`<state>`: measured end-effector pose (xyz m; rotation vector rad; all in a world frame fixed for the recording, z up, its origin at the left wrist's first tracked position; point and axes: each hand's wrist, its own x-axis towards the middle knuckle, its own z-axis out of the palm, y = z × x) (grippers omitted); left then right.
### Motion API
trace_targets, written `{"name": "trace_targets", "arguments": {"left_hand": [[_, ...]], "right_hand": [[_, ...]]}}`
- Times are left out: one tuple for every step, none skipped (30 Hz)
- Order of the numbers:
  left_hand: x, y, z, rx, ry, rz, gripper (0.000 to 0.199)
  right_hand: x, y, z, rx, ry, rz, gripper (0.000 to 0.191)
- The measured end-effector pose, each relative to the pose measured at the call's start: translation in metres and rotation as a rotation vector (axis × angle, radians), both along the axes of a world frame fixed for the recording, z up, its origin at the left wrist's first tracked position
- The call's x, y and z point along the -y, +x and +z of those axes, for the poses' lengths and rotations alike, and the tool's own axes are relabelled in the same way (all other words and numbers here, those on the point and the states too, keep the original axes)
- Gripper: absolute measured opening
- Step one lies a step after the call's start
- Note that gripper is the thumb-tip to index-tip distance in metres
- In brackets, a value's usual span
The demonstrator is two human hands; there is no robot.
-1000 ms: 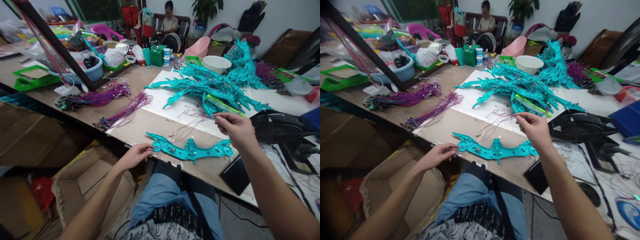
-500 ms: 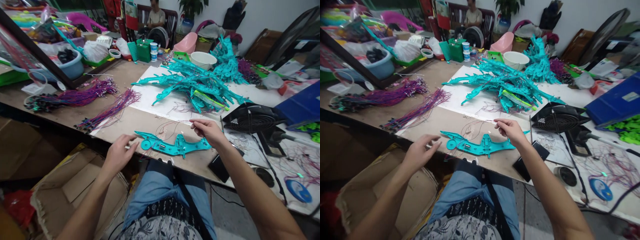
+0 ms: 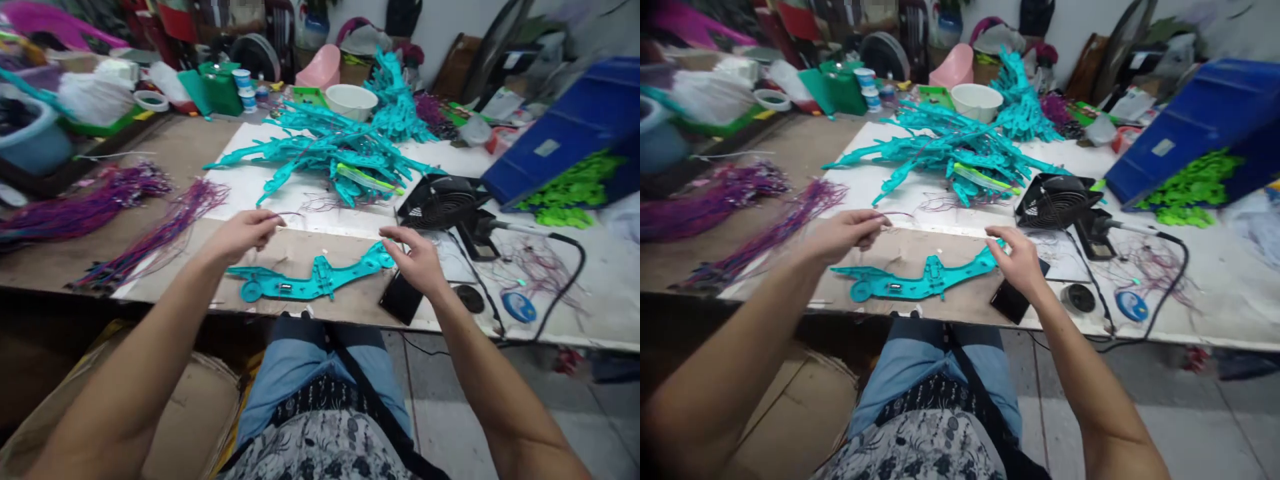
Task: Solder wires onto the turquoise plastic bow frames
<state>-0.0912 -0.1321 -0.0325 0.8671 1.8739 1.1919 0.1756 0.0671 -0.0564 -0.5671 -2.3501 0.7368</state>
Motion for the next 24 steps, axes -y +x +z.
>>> {"name": "trace_targets", "arguments": {"left_hand": [[0.001, -0.009, 0.001, -0.077, -0.028, -0.006, 0.021], [0.0, -0.018, 0.001, -0.176, -0.08, -0.026, 0.023], [-0.001, -0.025, -0.002, -0.289, -0.151, -0.056, 0.025], [-0.003, -0.032, -0.007, -0.415, -0.225, -0.094, 0.027], [-0.005, -0.037, -0.012, -0.539, -0.289, -0.132, 0.028], [-0.007, -0.039, -0.017, -0.649, -0.334, -0.163, 0.032], [-0.009, -0.037, -0.022, -0.743, -0.356, -0.179, 0.037], [-0.01, -0.032, -0.026, -0.827, -0.349, -0.167, 0.043], [-0.011, -0.023, -0.029, -0.894, -0.312, -0.121, 0.048], [-0.012, -0.009, -0.031, -0.922, -0.256, -0.061, 0.051], [-0.012, 0.01, -0.032, -0.916, -0.179, 0.006, 0.05], [-0.012, 0.034, -0.034, -0.842, -0.085, 0.069, 0.046], [-0.013, 0.06, -0.036, -0.66, -0.018, 0.018, 0.044], [-0.015, 0.089, -0.039, -0.437, 0.031, -0.083, 0.044], [-0.019, 0.117, -0.043, -0.197, 0.046, -0.204, 0.044], [-0.023, 0.143, -0.049, 0.016, 0.052, -0.268, 0.047], [-0.028, 0.166, -0.056, 0.176, 0.054, -0.276, 0.049], [-0.033, 0.185, -0.063, 0.275, 0.065, -0.233, 0.05], [-0.037, 0.198, -0.07, 0.327, 0.087, -0.188, 0.05], [-0.039, 0.206, -0.077, 0.339, 0.114, -0.141, 0.05], [-0.04, 0.21, -0.084, 0.32, 0.144, -0.104, 0.05], [-0.039, 0.21, -0.09, 0.283, 0.173, -0.082, 0.05], [-0.036, 0.207, -0.096, 0.237, 0.195, -0.069, 0.049], [-0.033, 0.202, -0.101, 0.189, 0.209, -0.061, 0.048]], "right_hand": [[-0.008, 0.022, -0.004, 0.044, 0.081, -0.028, 0.023], [-0.014, 0.043, -0.009, 0.11, 0.163, -0.032, 0.025], [-0.019, 0.063, -0.013, 0.193, 0.24, -0.013, 0.028], [-0.021, 0.08, -0.018, 0.28, 0.302, 0.012, 0.03], [-0.021, 0.093, -0.022, 0.364, 0.345, 0.022, 0.031], [-0.017, 0.103, -0.026, 0.439, 0.37, -0.005, 0.032], [-0.011, 0.109, -0.029, 0.504, 0.383, -0.072, 0.036], [-0.003, 0.112, -0.033, 0.558, 0.387, -0.162, 0.043], [0.008, 0.111, -0.036, 0.594, 0.387, -0.26, 0.052], [0.019, 0.109, -0.04, 0.611, 0.385, -0.35, 0.059], [0.03, 0.105, -0.045, 0.607, 0.382, -0.423, 0.066], [0.041, 0.1, -0.05, 0.583, 0.375, -0.486, 0.071], [0.051, 0.094, -0.055, 0.546, 0.364, -0.553, 0.076], [0.059, 0.088, -0.061, 0.509, 0.347, -0.629, 0.08], [0.066, 0.082, -0.067, 0.481, 0.323, -0.707, 0.085], [0.072, 0.077, -0.073, 0.467, 0.298, -0.776, 0.088], [0.077, 0.072, -0.078, 0.465, 0.277, -0.827, 0.09], [0.08, 0.067, -0.082, 0.474, 0.262, -0.86, 0.092], [0.083, 0.063, -0.084, 0.486, 0.253, -0.875, 0.094], [0.084, 0.059, -0.085, 0.5, 0.242, -0.88, 0.094], [0.085, 0.056, -0.085, 0.516, 0.225, -0.881, 0.094], [0.086, 0.054, -0.084, 0.533, 0.2, -0.881, 0.092], [0.086, 0.053, -0.081, 0.549, 0.17, -0.883, 0.089], [0.086, 0.052, -0.078, 0.563, 0.139, -0.887, 0.086]]}}
